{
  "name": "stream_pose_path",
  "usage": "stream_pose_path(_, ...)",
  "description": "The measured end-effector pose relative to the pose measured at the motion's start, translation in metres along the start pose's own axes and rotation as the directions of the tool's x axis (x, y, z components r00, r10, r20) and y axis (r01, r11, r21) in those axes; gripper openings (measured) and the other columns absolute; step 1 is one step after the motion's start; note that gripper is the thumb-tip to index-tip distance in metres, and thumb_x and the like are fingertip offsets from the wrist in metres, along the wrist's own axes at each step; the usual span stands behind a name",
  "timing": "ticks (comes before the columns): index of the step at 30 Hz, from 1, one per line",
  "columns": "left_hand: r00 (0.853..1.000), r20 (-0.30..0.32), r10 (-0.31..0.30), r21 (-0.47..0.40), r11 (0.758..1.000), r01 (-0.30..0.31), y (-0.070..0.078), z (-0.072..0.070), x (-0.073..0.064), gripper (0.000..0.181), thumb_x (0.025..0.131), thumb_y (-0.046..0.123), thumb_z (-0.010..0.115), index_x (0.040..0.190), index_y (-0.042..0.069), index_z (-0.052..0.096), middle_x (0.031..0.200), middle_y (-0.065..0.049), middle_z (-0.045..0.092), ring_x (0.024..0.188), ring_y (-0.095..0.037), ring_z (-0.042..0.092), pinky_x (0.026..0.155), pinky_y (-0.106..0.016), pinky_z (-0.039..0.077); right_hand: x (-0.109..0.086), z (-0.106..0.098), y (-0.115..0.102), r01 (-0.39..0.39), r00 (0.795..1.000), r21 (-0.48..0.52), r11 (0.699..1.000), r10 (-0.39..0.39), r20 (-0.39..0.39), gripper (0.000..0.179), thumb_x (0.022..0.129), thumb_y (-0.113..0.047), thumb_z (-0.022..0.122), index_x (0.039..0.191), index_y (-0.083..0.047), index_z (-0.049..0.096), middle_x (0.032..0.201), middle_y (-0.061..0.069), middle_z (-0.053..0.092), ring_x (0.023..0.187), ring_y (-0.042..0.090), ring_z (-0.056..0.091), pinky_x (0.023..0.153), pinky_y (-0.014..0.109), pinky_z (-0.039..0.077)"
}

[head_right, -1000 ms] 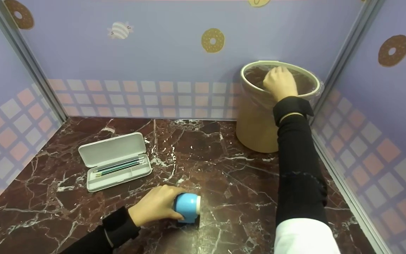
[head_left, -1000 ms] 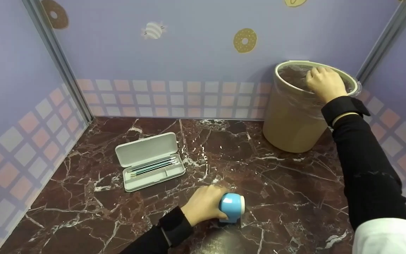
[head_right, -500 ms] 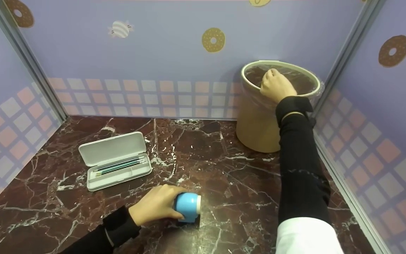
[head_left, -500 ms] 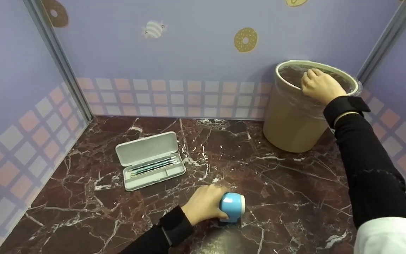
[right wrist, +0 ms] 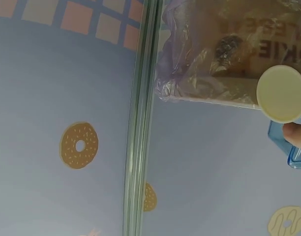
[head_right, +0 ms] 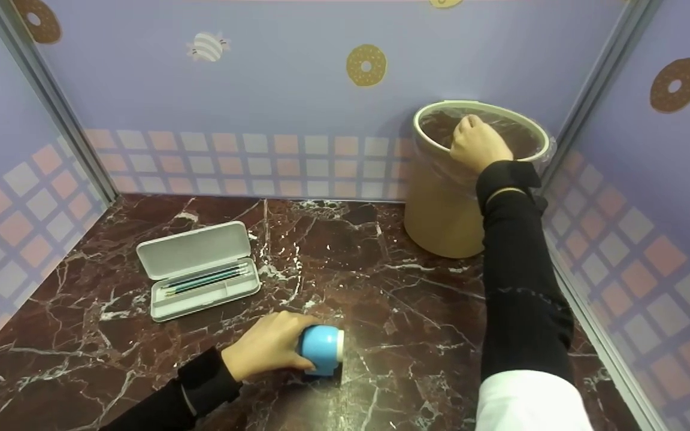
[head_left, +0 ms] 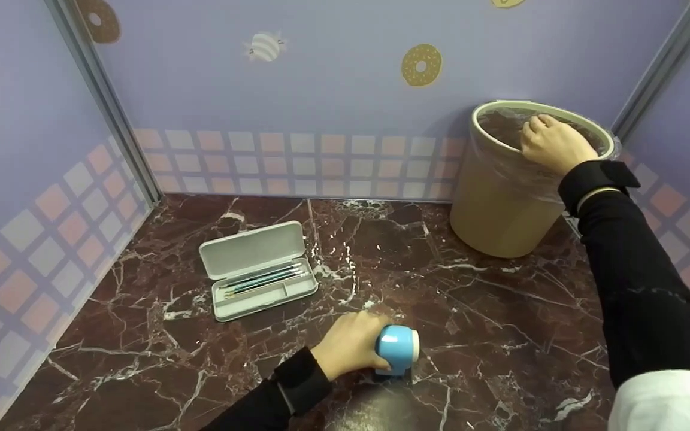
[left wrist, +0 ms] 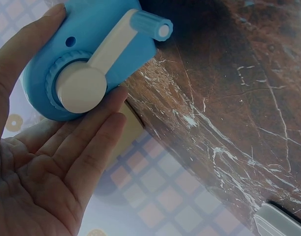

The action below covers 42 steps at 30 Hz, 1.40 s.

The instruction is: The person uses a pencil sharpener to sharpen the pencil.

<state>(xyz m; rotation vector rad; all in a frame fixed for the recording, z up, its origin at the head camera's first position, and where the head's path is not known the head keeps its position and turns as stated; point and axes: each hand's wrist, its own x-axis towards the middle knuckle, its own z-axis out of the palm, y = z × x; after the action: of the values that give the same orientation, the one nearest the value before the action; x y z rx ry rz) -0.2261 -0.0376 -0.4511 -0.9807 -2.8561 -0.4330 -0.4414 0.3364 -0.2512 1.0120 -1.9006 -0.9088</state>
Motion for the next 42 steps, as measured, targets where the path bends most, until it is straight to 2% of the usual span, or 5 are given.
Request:
stream_pose_path(15,1.0,-0.02,0.007,-0.042,0.999,-0.008,-0.001,0.0,-0.001,0.058,0.061,0.035,0.096,0.11,0.014,0.074,0.096,-0.002,0.079,0.079,-0.016,0.073,0.07,-0.027,0.059,0.0,-0.003,-0.002,-0.006,1.0,0.026,1.0,0.005,0.008,0.021,0.086,-0.002,0.052,0.081,0.009,0.07,0.09,0.022,0.072,0.083,0.034,0.064,0.078,0.041,0.056)
stream_pose_path(24,1.0,-0.017,0.01,-0.043,0.999,-0.011,-0.001,0.0,-0.001,0.056,0.061,0.034,0.097,0.107,0.013,0.074,0.094,-0.002,0.079,0.078,-0.015,0.073,0.07,-0.027,0.059,-0.004,-0.015,0.0,-0.312,0.949,0.252,0.916,0.285,0.138,0.016,0.082,0.011,0.054,0.094,0.013,0.064,0.098,0.03,0.068,0.096,0.046,0.067,0.095,0.051,0.056)
stream_pose_path(29,1.0,-0.021,0.021,-0.021,1.0,-0.021,-0.001,0.0,0.001,0.055,0.06,0.035,0.097,0.105,0.013,0.074,0.091,-0.001,0.078,0.075,-0.014,0.072,0.068,-0.026,0.058,-0.007,-0.026,0.001,-0.585,0.811,0.384,0.715,0.499,0.307,0.036,0.076,0.019,0.062,0.112,0.012,0.062,0.117,0.033,0.066,0.111,0.053,0.063,0.098,0.061,0.052)
stream_pose_path(33,0.999,-0.025,0.021,-0.018,1.0,-0.022,0.0,0.0,0.001,0.054,0.06,0.036,0.097,0.104,0.014,0.074,0.09,-0.001,0.078,0.075,-0.014,0.072,0.067,-0.027,0.058,-0.011,-0.029,0.0,-0.763,0.645,0.408,0.502,0.635,0.426,0.056,0.076,0.007,0.076,0.13,0.009,0.058,0.134,0.032,0.062,0.119,0.057,0.059,0.095,0.068,0.049)
stream_pose_path(42,0.999,-0.025,0.028,0.0,1.0,-0.028,0.0,-0.001,0.0,0.055,0.06,0.036,0.096,0.105,0.013,0.074,0.091,-0.001,0.078,0.075,-0.015,0.072,0.067,-0.027,0.058,-0.023,-0.026,-0.008,-0.904,0.348,0.406,0.133,0.781,0.518,0.066,0.086,-0.028,0.08,0.136,0.009,0.057,0.129,0.038,0.063,0.111,0.061,0.059,0.093,0.068,0.047)
